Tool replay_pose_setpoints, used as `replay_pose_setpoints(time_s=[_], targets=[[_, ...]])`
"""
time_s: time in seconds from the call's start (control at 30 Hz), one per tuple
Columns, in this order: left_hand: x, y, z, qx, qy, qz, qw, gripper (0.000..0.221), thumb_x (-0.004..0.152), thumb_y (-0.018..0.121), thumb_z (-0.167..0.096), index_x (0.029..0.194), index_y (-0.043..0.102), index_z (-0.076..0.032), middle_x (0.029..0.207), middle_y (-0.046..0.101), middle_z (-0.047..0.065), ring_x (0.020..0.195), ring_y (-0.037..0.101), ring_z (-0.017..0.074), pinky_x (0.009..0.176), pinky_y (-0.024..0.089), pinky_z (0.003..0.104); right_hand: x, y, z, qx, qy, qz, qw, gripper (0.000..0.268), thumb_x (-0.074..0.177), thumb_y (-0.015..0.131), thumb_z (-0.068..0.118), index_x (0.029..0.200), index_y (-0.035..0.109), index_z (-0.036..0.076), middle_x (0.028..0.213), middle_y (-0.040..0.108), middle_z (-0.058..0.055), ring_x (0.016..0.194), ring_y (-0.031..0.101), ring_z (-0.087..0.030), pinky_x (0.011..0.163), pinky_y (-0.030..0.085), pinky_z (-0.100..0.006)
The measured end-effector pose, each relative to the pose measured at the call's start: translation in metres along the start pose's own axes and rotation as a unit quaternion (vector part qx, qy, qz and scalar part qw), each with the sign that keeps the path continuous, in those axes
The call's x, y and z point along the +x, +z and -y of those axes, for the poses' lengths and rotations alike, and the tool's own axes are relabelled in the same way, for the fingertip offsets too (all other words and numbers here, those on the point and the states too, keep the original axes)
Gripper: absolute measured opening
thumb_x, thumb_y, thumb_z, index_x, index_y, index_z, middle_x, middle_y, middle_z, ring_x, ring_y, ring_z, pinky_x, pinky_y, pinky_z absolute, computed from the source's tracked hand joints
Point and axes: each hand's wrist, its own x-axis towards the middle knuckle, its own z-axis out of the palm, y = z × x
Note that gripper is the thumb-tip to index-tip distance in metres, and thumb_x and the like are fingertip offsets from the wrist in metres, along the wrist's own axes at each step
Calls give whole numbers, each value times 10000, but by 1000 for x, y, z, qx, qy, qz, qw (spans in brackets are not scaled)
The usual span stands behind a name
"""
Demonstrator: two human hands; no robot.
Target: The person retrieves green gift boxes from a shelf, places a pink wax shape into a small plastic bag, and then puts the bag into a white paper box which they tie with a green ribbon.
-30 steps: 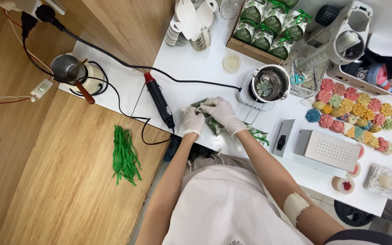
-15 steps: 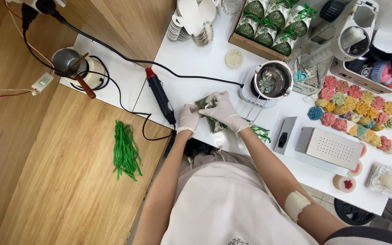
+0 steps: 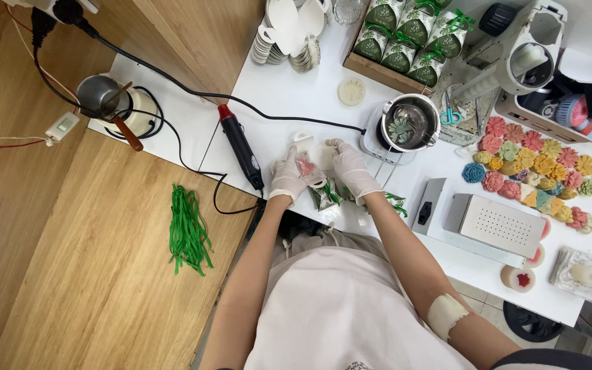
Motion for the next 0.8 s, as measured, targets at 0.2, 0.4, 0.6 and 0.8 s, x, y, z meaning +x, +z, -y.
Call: replay_pose_setpoints(time_s=[0.2,0.4,0.6,0.8], targets=[[21,40,27,101,35,-18,994,683,772,812,-235,1404,562,-167,1313,516,239,1163,590,398,986,515,429,33,23,-34,-31,-172,-68,982,450,889,524,-29,1304,642,100,1160,694,-250,1004,706,-374,868,555,-410],[-13,13,0,-70,57,-64,994,623,766,867,-225,1253,528,-33,1216,640,185,1142,655,327,999,522,398,12,-16,-8,-54,-266,-133,953,398,939,511,-41,1268,691,93,1043,739,-231,956,726,-346,848,562,-401],[-69,-47,-28,-475,69,36,877,728,740,803,27,1300,348,-66,1277,552,138,1141,676,210,945,584,343,-5,-99,67,32,-201,-148,968,341,1004,523,24,1283,703,104,926,748,-141,669,668,-158,631,533,-295],[-114,-89,-32,-583,137,-10,801,706,817,692,121,1423,379,-58,1302,559,132,1248,638,234,1037,538,365,86,-145,110,174,-241,-157,942,333,1030,479,-3,1273,694,69,1026,737,-45,741,665,-83,637,566,-235]])
